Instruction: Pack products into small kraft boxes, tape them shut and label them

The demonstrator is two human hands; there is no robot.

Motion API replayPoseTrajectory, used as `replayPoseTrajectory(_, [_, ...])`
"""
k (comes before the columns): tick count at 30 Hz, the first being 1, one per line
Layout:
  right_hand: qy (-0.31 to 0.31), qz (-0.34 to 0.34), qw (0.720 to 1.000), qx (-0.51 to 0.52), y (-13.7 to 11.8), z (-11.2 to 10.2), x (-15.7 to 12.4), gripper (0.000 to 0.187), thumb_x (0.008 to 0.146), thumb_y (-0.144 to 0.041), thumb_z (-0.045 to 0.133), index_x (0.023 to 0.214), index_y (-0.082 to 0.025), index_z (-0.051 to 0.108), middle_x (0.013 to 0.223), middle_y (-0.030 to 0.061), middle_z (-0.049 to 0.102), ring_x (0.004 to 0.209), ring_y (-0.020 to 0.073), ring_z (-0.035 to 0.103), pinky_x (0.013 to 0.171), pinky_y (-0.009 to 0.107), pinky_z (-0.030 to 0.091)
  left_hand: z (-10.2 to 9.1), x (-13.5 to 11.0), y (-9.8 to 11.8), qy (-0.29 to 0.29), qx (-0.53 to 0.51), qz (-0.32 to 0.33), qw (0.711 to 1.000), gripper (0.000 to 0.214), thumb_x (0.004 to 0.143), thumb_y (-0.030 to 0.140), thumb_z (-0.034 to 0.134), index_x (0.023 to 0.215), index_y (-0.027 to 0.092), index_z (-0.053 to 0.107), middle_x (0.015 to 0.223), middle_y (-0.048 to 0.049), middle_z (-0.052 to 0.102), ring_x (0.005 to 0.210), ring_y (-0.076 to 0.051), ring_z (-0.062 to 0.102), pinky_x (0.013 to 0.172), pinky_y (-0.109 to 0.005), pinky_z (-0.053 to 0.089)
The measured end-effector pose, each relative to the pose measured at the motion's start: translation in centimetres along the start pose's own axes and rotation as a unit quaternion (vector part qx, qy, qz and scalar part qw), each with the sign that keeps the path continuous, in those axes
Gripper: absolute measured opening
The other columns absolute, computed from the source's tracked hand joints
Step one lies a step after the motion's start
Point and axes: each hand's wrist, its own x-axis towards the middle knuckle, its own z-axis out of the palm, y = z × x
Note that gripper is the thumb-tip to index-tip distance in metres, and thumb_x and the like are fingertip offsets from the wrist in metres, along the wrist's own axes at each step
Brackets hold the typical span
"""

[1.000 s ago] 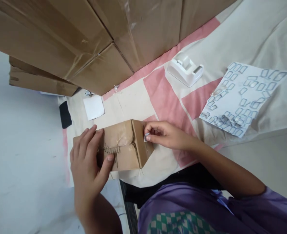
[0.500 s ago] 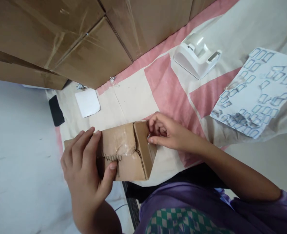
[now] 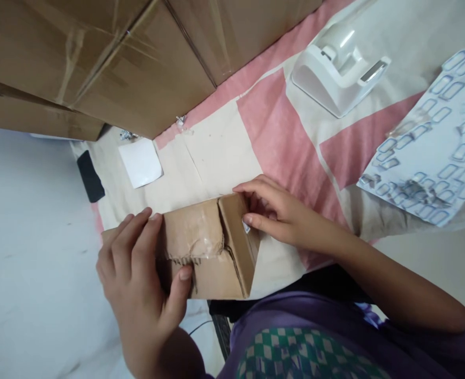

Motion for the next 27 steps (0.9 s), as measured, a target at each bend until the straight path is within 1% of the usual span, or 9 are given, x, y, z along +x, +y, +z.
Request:
replayPoseTrajectory(4, [-0.045, -0.001, 0.999, -0.005, 0.0, -0.5, -0.4, 0.057, 0.09, -0.025, 0.069, 0.143, -0.024, 0.047, 0.13, 0.0099, 0.052, 0.112, 0.0237, 0.057, 0.086, 0.038, 0.057, 0.0, 0.0, 0.0, 0.001, -0.002, 0.002, 1.0, 0.065, 0.094, 0.044, 0.047, 0.157, 0.028, 0.04, 0.155, -0.0123, 0.046, 0.144, -0.042, 0.039, 0.116, -0.068, 0.028])
replayPoseTrajectory(6, [-0.054, 0.002, 0.999, -0.004, 0.0, -0.6, -0.6, 0.061, 0.09, -0.025, 0.069, 0.146, -0.025, 0.044, 0.133, 0.0102, 0.05, 0.118, 0.0252, 0.055, 0.089, 0.039, 0.057, -0.1, 0.0, 0.0, 0.004, -0.001, 0.002, 1.0, 0.065, 0.094, 0.045, 0.047, 0.157, 0.029, 0.039, 0.155, -0.0113, 0.046, 0.145, -0.042, 0.039, 0.116, -0.069, 0.028])
replayPoseTrajectory(11, [-0.048, 0.0, 0.999, -0.009, -0.1, -0.6, -0.4, 0.051, 0.095, -0.027, 0.063, 0.144, -0.025, 0.047, 0.133, 0.0108, 0.051, 0.118, 0.0251, 0.056, 0.096, 0.042, 0.054, -0.4, 0.0, 0.2, -0.023, 0.013, -0.007, 1.0, 0.065, 0.096, 0.041, 0.045, 0.159, 0.034, 0.032, 0.16, -0.0076, 0.04, 0.148, -0.04, 0.035, 0.118, -0.07, 0.028])
replayPoseTrajectory(13, [-0.036, -0.007, 0.999, -0.014, 0.0, -0.4, -0.3, 0.048, 0.095, -0.027, 0.063, 0.141, -0.024, 0.049, 0.132, 0.0112, 0.053, 0.117, 0.0259, 0.056, 0.098, 0.044, 0.053, -0.4, 0.0, 0.3, -0.025, 0.015, -0.006, 1.0, 0.065, 0.096, 0.041, 0.045, 0.159, 0.035, 0.031, 0.16, -0.0075, 0.04, 0.148, -0.041, 0.035, 0.118, -0.071, 0.029])
replayPoseTrajectory(15, [-0.027, -0.009, 1.0, -0.012, 0.2, -0.2, -0.2, 0.047, 0.094, -0.028, 0.066, 0.138, -0.024, 0.051, 0.13, 0.0114, 0.055, 0.115, 0.0267, 0.057, 0.097, 0.045, 0.053, -0.4, 0.0, 0.4, -0.022, 0.014, -0.004, 1.0, 0.065, 0.096, 0.042, 0.044, 0.159, 0.035, 0.031, 0.16, -0.0073, 0.039, 0.147, -0.042, 0.035, 0.117, -0.072, 0.029])
replayPoseTrajectory(19, [-0.029, 0.0, 0.999, 0.012, 0.5, 0.0, -0.4, 0.047, 0.095, -0.029, 0.064, 0.139, -0.023, 0.05, 0.125, 0.01, 0.059, 0.107, 0.0249, 0.061, 0.092, 0.043, 0.054, -0.4, 0.1, 0.4, -0.025, 0.014, -0.002, 1.0, 0.065, 0.097, 0.041, 0.044, 0.16, 0.033, 0.031, 0.16, -0.0077, 0.039, 0.148, -0.041, 0.035, 0.118, -0.07, 0.029])
replayPoseTrajectory(21, [-0.03, -0.004, 0.999, 0.02, 0.5, 0.1, -0.5, 0.044, 0.098, -0.028, 0.06, 0.14, -0.023, 0.048, 0.127, 0.0097, 0.061, 0.108, 0.0243, 0.061, 0.094, 0.043, 0.053, -0.4, 0.1, 0.4, -0.029, 0.016, -0.004, 0.999, 0.065, 0.097, 0.041, 0.044, 0.16, 0.034, 0.031, 0.16, -0.0074, 0.039, 0.148, -0.041, 0.035, 0.119, -0.069, 0.028])
replayPoseTrajectory(24, [-0.012, -0.009, 1.0, 0.008, 0.5, 0.3, -0.4, 0.04, 0.101, -0.032, 0.056, 0.139, -0.022, 0.049, 0.124, 0.0093, 0.062, 0.11, 0.0237, 0.061, 0.097, 0.043, 0.05, -0.4, 0.1, 0.3, -0.027, 0.019, -0.003, 0.999, 0.066, 0.096, 0.042, 0.045, 0.16, 0.034, 0.03, 0.161, -0.0074, 0.039, 0.148, -0.041, 0.034, 0.119, -0.07, 0.028])
replayPoseTrajectory(27, [-0.008, 0.003, 1.0, 0.007, 0.5, 0.4, -0.3, 0.038, 0.1, -0.035, 0.059, 0.134, -0.021, 0.051, 0.113, 0.0067, 0.063, 0.1, 0.0209, 0.062, 0.087, 0.037, 0.052, -0.4, 0.1, 0.2, -0.023, 0.016, 0.0, 1.0, 0.067, 0.096, 0.041, 0.045, 0.16, 0.033, 0.031, 0.161, -0.008, 0.039, 0.147, -0.043, 0.035, 0.118, -0.072, 0.028])
